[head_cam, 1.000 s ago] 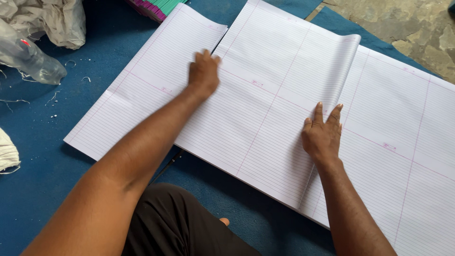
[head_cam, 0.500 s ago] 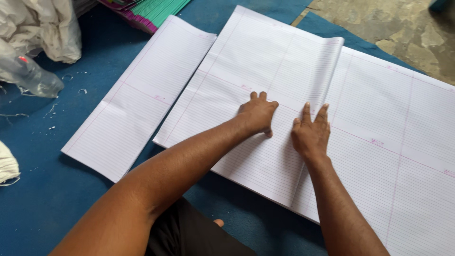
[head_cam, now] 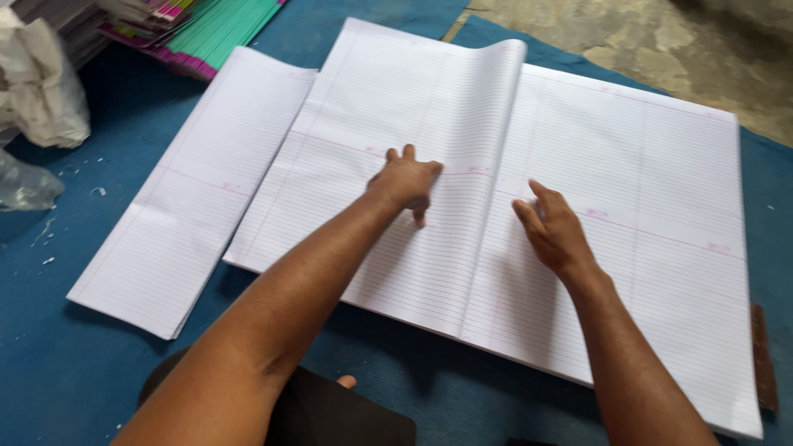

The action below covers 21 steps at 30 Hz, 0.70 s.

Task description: The person folds a large stack of lined paper sheets in half and presses the crease with a small wooden block. The person repeats this folding and pressing sequence for multiple sheets.

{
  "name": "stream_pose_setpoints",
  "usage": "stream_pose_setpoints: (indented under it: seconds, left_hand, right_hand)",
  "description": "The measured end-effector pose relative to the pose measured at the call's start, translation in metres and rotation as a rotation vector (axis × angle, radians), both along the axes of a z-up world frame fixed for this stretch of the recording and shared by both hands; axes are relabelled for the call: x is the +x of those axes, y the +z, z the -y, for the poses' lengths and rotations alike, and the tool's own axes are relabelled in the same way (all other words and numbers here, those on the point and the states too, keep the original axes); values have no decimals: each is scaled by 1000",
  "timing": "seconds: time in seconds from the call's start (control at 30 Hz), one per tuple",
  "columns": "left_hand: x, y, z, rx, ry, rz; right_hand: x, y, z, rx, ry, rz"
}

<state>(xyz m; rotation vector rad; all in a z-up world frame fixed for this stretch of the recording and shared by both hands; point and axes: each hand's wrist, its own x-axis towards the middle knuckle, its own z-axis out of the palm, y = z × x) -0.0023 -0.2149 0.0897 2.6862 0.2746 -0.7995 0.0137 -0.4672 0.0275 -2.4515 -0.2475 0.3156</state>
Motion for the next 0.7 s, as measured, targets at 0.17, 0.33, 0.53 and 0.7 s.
stream_pose_setpoints:
  seconds: [0.17, 0.33, 0.53, 0.7]
  left_hand:
    - [5, -13, 1, -4, 32, -4]
    - [14, -26, 1, 3, 34, 7]
    - [17, -33, -1, 30, 36, 9]
    - [17, -34, 1, 30, 52, 3]
  right_hand:
    - [-3, -15, 83, -288, -73, 188]
    - [-19, -24, 168, -448, -166, 195]
    - [-39, -12, 244, -410, -366, 30]
    - [-46, -17, 306, -482, -572, -64]
